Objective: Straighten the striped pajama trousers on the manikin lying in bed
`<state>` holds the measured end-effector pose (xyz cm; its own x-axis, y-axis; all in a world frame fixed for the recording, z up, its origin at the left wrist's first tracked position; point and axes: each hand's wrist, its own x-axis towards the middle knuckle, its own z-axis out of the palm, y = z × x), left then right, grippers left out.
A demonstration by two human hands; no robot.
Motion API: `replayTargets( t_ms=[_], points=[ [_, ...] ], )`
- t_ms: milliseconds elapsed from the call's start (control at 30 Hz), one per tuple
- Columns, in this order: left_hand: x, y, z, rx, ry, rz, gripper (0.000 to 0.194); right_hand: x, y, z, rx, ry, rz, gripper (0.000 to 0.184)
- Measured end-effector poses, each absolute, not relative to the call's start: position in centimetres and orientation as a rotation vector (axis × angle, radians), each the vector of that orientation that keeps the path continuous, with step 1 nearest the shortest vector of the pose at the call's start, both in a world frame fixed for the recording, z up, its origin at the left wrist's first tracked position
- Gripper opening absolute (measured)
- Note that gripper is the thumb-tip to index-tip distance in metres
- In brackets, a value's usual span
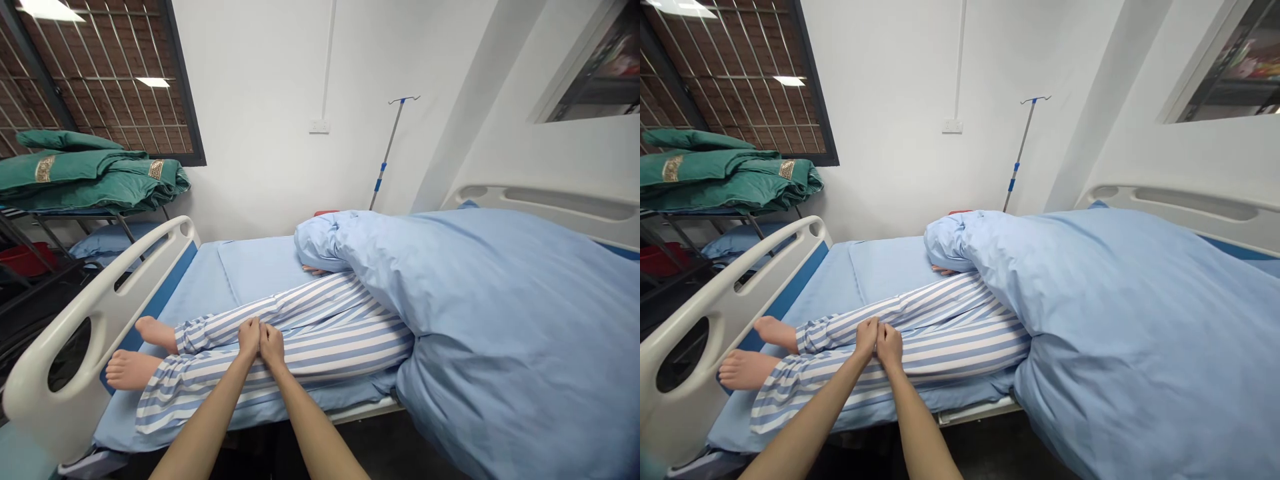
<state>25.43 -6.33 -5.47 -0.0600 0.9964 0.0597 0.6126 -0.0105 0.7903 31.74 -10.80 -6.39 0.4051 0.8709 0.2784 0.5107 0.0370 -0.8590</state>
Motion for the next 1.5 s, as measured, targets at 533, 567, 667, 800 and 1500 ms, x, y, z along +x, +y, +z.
replayTargets(
  t_ms=[533,567,667,800,1500],
  points=[
    [26.3,-8.2,-6.8,1.945,1.807,0.754,0.030,32.9,-10.0,-6.6,-1.710,-1.230,0.468,0.042],
    [26.3,-8.3,-6.7,1.945,1.808,0.749,0.031,33.2,-9.9,-6.4,-1.739,-1.263,0.470,0.043],
    [26.5,-8.6,-6.4,1.946,1.811,0.744,0.032,34.5,-9.8,-5.6,-1.763,-1.335,0.459,0.042],
    [26.8,-8.9,-6.0,1.947,1.831,0.719,0.032,36.0,-10.5,-5.7,-1.764,-1.433,0.415,0.042],
    [29.9,-8.5,-5.2,1.947,1.623,0.705,0.033,36.8,-10.8,-7.2,-1.600,-1.139,0.485,0.047]
  ],
)
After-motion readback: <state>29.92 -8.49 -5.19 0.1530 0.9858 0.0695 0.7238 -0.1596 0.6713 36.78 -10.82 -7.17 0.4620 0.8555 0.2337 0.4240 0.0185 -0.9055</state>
